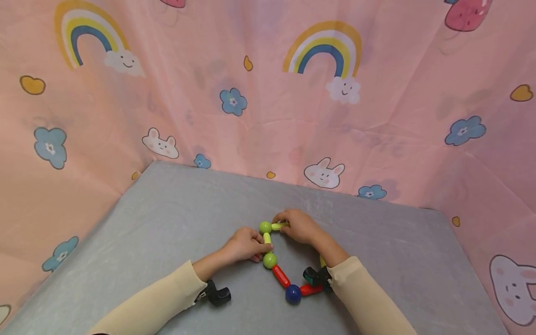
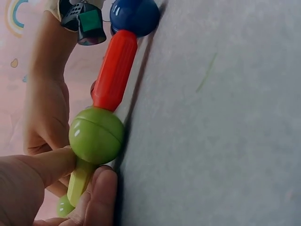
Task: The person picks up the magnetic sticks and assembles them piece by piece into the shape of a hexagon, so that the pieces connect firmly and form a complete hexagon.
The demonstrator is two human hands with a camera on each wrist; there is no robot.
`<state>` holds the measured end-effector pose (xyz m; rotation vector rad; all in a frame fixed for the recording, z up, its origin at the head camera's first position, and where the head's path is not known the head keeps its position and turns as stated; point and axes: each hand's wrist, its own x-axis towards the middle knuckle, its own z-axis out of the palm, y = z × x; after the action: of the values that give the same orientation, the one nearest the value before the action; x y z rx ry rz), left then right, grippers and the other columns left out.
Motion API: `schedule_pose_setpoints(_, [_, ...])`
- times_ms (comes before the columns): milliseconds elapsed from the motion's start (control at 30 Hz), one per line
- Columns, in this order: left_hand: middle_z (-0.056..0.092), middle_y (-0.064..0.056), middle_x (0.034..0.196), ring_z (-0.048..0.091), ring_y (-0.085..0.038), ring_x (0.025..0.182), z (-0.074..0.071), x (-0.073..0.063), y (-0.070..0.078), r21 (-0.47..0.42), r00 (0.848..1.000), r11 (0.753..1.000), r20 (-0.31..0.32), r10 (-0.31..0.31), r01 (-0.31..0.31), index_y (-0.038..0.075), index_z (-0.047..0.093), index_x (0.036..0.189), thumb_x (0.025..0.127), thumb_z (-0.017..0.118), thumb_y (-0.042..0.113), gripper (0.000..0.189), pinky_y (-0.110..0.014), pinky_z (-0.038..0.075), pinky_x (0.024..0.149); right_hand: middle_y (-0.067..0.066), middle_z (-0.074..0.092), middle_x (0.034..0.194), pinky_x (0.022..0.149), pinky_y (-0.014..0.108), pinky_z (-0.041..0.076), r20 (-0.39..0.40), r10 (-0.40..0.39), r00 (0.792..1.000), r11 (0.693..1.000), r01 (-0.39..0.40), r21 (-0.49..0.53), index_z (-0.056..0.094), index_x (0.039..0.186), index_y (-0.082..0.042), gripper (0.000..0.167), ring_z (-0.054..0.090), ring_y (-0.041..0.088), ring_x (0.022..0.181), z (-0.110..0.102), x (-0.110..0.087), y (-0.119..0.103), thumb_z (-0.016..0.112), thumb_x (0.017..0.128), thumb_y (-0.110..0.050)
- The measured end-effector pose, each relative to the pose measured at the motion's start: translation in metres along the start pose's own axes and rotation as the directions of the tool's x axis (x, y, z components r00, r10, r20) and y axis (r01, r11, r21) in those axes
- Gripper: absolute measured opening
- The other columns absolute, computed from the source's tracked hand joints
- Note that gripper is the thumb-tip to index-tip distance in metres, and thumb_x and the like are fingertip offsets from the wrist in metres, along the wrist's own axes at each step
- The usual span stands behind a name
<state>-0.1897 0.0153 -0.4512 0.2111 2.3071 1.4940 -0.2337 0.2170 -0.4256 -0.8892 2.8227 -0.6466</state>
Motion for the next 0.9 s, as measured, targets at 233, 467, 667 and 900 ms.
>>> schedule_pose_setpoints(233, [0.063, 0.000, 0.051, 0.057, -0.007, 0.042, 0.002, -0.002, 0.000, 0.048, 1.000, 0.999, -0.002, 0.012, -0.011, 0.008, 0.068, 0.064, 0.079, 0.079, 0.029, 0.028, -0.022, 0.049, 0.044, 0.003, 0.066, 0.098, 0.076, 0.031, 0.046, 0.004, 0.009, 1.000, 1.000, -0.009, -0.002, 0.070, 0.110, -0.012, 0.022, 0.057, 0.015, 0.086, 0.001, 0.000, 0.000, 0.064, 0.089, -0.007])
schedule_pose_setpoints(467, [0.056, 0.005, 0.044, 0.054, -0.007, 0.041, 0.005, -0.008, 0.002, 0.189, 0.998, 0.980, -0.010, 0.060, -0.057, 0.016, 0.057, 0.053, 0.069, 0.083, 0.041, 0.040, -0.021, 0.037, 0.040, 0.004, 0.066, 0.099, 0.074, 0.030, 0.045, 0.005, 0.004, 1.000, 1.000, -0.004, 0.021, 0.070, 0.108, -0.010, 0.021, 0.057, 0.017, 0.085, -0.001, -0.001, 0.005, 0.065, 0.088, -0.006])
schedule_pose_setpoints(667, [0.054, 0.007, 0.044, 0.053, -0.006, 0.041, 0.007, -0.010, 0.004, 0.181, 0.998, 0.983, -0.025, 0.049, -0.044, 0.016, 0.054, 0.053, 0.067, 0.085, 0.036, 0.039, -0.020, 0.037, 0.041, 0.008, 0.065, 0.103, 0.080, 0.039, 0.048, 0.003, 0.073, 0.997, 0.997, -0.073, 0.010, 0.069, 0.110, -0.011, 0.024, 0.056, 0.021, 0.089, -0.006, -0.009, 0.009, 0.068, 0.086, -0.008])
schedule_pose_setpoints(900, [0.061, 0.003, 0.058, 0.057, -0.009, 0.048, -0.001, -0.008, 0.001, 0.164, 1.000, 0.986, -0.011, 0.006, -0.005, 0.012, 0.061, 0.068, 0.065, 0.084, 0.030, 0.029, -0.023, 0.044, 0.046, 0.008, 0.062, 0.103, 0.081, 0.040, 0.050, -0.003, 0.130, 0.991, 0.991, -0.130, 0.004, 0.068, 0.110, -0.010, 0.025, 0.054, 0.021, 0.089, -0.009, -0.020, 0.015, 0.070, 0.085, -0.009])
